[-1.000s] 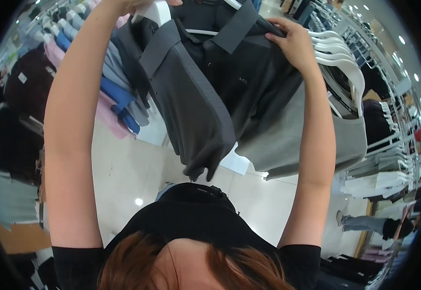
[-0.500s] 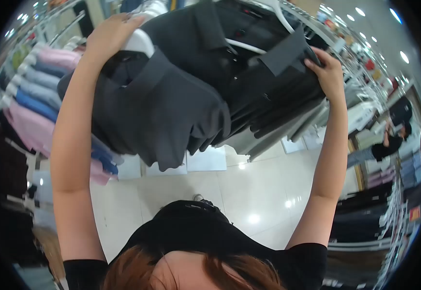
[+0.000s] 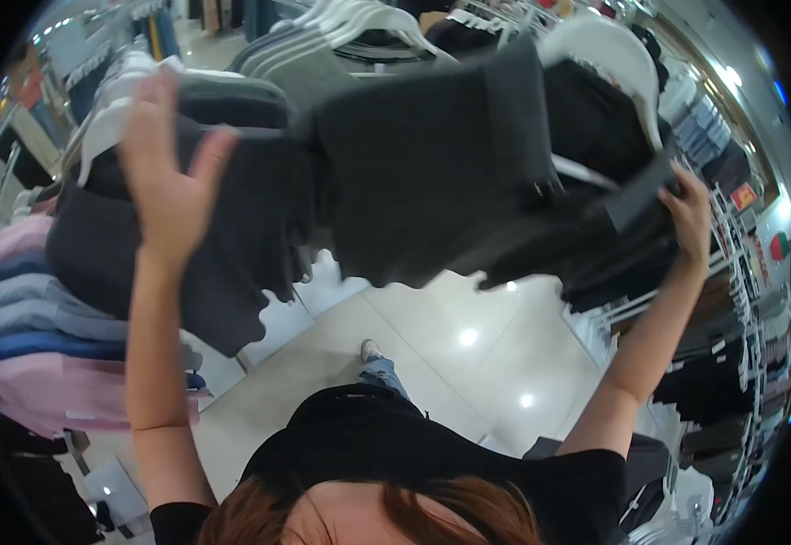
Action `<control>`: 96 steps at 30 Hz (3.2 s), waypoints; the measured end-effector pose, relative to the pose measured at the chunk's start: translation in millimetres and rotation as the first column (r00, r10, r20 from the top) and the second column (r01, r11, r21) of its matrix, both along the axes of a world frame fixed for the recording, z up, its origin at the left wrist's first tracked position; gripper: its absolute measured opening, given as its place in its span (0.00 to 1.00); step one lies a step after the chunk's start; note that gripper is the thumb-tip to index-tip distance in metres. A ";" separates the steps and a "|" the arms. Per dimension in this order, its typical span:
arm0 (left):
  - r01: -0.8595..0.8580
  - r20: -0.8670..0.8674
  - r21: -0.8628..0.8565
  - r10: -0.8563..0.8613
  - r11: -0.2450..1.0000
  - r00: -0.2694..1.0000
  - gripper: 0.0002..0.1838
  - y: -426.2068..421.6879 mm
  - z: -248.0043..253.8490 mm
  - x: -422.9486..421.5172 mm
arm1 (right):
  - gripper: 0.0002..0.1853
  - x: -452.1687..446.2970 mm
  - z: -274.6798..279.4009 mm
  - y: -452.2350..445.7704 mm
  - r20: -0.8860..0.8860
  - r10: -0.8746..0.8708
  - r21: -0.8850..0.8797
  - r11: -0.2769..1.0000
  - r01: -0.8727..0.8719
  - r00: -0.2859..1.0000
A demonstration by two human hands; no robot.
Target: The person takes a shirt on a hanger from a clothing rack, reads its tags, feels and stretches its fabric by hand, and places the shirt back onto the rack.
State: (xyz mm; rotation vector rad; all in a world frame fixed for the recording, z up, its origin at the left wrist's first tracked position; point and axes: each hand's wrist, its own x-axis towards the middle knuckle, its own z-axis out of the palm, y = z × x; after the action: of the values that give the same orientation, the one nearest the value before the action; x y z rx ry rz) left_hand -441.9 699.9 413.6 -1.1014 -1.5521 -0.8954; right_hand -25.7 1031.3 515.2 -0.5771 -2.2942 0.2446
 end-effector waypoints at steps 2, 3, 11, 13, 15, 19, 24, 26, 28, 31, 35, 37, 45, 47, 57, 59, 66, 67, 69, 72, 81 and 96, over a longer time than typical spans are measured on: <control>0.406 0.289 -0.144 -0.354 0.903 0.890 0.32 -8.3 -3.4 36.8 | 0.22 17.2 7.3 -20.0 0.164 -0.060 0.188 0.982 0.028 0.985; 0.656 0.526 -0.113 -0.515 0.746 0.676 0.31 -11.3 -11.4 42.3 | 0.22 16.5 5.7 -16.9 0.178 0.000 0.086 0.996 -0.016 0.984; 0.751 0.901 0.035 -0.346 0.660 0.262 0.15 -100.1 -45.6 85.9 | 0.21 -148.8 -39.1 -67.9 0.307 0.541 -0.220 0.841 -0.494 0.783; 0.613 0.901 -0.060 -0.222 0.788 0.374 0.19 -127.1 -39.1 94.9 | 0.20 -186.5 -40.4 -79.1 0.281 0.604 -0.302 0.793 -0.529 0.745; 0.378 0.866 -0.174 -0.042 0.909 0.499 0.17 -147.8 -22.6 95.2 | 0.20 -221.1 -44.9 -79.5 0.220 0.669 -0.368 0.731 -0.575 0.710; -0.084 0.586 -0.245 0.217 0.966 0.781 0.15 -156.3 8.6 58.7 | 0.20 -279.2 -40.7 -87.7 0.070 0.776 -0.404 0.596 -0.693 0.627; -0.222 0.541 -0.245 0.323 0.944 0.777 0.16 -174.7 20.4 14.0 | 0.18 -323.8 -53.4 -106.9 -0.062 0.834 -0.489 0.453 -0.745 0.548; -0.212 0.595 -0.249 0.322 0.945 0.736 0.16 -187.0 8.9 6.3 | 0.18 -329.8 -61.1 -125.4 -0.062 0.845 -0.512 0.430 -0.743 0.531; -0.178 0.666 -0.220 0.281 0.959 0.691 0.16 -196.6 -9.7 1.2 | 0.17 -334.5 -73.4 -137.0 -0.052 0.847 -0.527 0.427 -0.735 0.529; -0.152 0.624 -0.186 0.237 0.971 0.745 0.15 -198.3 -24.2 -1.0 | 0.17 -339.1 -102.7 -139.9 -0.094 0.844 -0.617 0.366 -0.697 0.527; -0.236 0.526 -0.173 0.292 0.956 0.798 0.16 -196.0 -29.6 -2.0 | 0.18 -333.9 -120.5 -143.2 -0.084 0.803 -0.533 0.463 -0.708 0.589; -0.238 0.453 -0.198 0.304 0.951 0.838 0.16 -192.1 -25.2 -0.6 | 0.19 -328.5 -119.7 -152.9 -0.112 0.786 -0.533 0.469 -0.704 0.609; -0.416 0.173 0.103 0.396 0.904 0.902 0.22 -125.3 -13.8 15.6 | 0.30 -336.6 -103.9 -202.4 -0.165 0.701 -0.377 0.605 -0.701 0.694; -0.319 0.064 0.135 0.313 0.938 0.948 0.15 -106.7 -15.8 23.8 | 0.30 -336.2 -101.1 -222.1 -0.066 0.630 -0.259 0.738 -0.623 0.773; 0.399 0.871 -0.308 0.087 0.864 0.483 0.10 -61.3 -20.9 -10.6 | 0.23 -336.8 -104.6 -231.6 0.089 0.539 0.023 0.840 -0.543 0.838; 0.504 0.878 -0.105 -0.158 0.858 0.452 0.11 -63.2 -31.0 -18.5 | 0.23 -335.9 -102.8 -229.7 0.089 0.554 0.026 0.830 -0.558 0.828; 0.755 0.524 0.613 -0.835 0.233 -0.167 0.20 -82.1 7.3 31.1 | 0.21 -340.3 -71.1 -218.1 -0.025 0.632 0.038 0.775 -0.631 0.775; 0.760 0.503 0.603 -0.855 0.243 -0.126 0.23 -79.1 14.0 38.7 | 0.20 -340.6 -62.4 -217.2 -0.097 0.685 -0.005 0.725 -0.688 0.722; 0.811 0.494 0.482 -0.867 0.332 0.062 0.34 -78.6 23.1 50.6 | 0.18 -332.1 -42.8 -221.6 -0.165 0.732 -0.063 0.661 -0.747 0.661; 0.614 0.408 0.031 -0.570 0.789 0.713 0.43 -83.1 27.3 72.5 | 0.16 -302.3 -34.7 -235.1 -0.099 0.740 -0.067 0.662 -0.747 0.665; 0.402 0.646 0.757 -0.681 0.515 -0.345 0.31 -113.2 -34.3 93.4 | 0.10 -247.0 -157.2 -258.5 0.262 0.567 -0.354 0.809 -0.468 0.781; -0.127 0.537 0.646 -0.567 0.753 -0.624 0.26 -163.3 -187.3 118.6 | 0.18 -195.0 -278.5 -280.0 0.292 0.516 -0.871 0.492 0.001 0.805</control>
State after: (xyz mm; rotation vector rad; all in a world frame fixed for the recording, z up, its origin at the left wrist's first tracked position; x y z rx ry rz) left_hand -323.3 536.6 226.3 0.2465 -1.9477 -3.3723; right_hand -220.7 751.3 236.7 -0.8105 -2.6928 1.6482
